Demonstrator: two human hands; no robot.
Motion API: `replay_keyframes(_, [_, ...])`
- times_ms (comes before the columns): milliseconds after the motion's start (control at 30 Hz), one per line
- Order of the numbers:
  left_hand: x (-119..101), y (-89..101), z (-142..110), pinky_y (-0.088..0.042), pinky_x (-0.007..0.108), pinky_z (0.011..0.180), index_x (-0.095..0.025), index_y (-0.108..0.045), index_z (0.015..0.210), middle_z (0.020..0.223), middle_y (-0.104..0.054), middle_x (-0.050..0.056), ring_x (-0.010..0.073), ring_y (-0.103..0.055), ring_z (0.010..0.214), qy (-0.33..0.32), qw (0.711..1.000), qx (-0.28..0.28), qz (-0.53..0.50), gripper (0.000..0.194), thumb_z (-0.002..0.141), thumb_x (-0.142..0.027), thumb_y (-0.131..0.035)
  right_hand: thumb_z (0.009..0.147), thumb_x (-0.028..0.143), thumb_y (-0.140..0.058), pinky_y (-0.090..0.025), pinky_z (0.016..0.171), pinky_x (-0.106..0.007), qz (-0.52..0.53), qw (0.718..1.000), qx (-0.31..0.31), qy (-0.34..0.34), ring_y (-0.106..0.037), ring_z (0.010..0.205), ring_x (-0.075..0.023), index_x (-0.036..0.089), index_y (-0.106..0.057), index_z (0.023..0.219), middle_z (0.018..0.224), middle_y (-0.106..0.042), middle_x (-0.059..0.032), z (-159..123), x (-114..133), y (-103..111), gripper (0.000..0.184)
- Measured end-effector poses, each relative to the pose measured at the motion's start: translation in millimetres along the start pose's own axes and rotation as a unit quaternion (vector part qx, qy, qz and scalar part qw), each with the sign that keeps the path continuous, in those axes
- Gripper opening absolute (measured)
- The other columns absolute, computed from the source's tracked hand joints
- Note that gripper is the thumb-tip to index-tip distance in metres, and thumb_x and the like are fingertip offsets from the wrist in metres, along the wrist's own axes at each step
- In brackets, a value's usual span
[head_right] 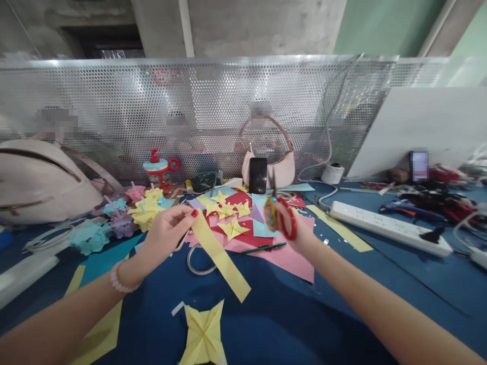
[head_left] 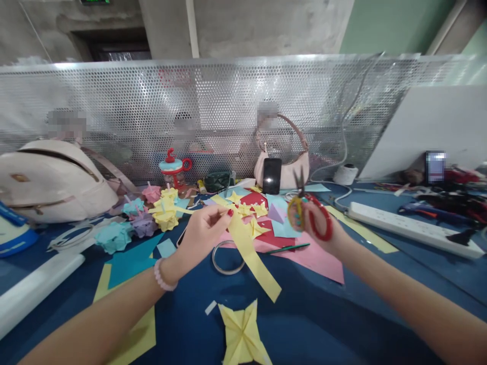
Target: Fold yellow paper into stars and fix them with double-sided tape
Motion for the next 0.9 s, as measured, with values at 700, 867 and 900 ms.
replay_keyframes(700, [-24.8,2.2,-12.8,-0.03,0.019,0.045,-0.017,-0.039,0.055,0.054,-0.041,-0.003,0.0081,-0.036,0.05,-0.051,0.998,-0.026,0.04,0.018,0.071,-0.023,-0.043,0.085,0.052,-0.041,-0.044,0.059,-0.027,0.109,0.945,0.299,0.073,-0.043,0.063,-0.0134,0.026,-0.045,0.094,0.073,-0.046,0.0011,-91.0,47.7,-112.2,0.028])
replay_keyframes(867, [-23.9,0.3,-13.8,-0.031,0.019,0.046,-0.017,-0.043,0.057,0.055,-0.042,-0.003,0.0079,-0.037,0.05,-0.06,0.997,-0.014,0.051,0.017,0.073,-0.021,-0.044,0.085,0.053,-0.041,-0.042,0.059,-0.026,0.143,0.943,0.293,0.061,-0.039,0.064,-0.0132,0.025,-0.044,0.092,0.074,-0.043,0.0014,-91.9,38.7,-116.3,0.028])
replay_keyframes(900, [-23.7,-0.3,-14.1,-0.031,0.019,0.046,-0.016,-0.044,0.058,0.056,-0.042,-0.003,0.0079,-0.037,0.051,-0.063,0.997,-0.01,0.051,0.016,0.073,-0.021,-0.044,0.085,0.053,-0.042,-0.041,0.058,-0.025,0.145,0.943,0.292,0.06,-0.039,0.064,-0.0133,0.025,-0.043,0.091,0.073,-0.042,0.0016,-92.0,38.5,-116.3,0.028])
Point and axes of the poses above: each hand's wrist, its own z-axis towards the middle knuckle, its own y-axis out of the back of the hand, x = y × z, the point moved 7 cm from there along z, towards the middle knuckle
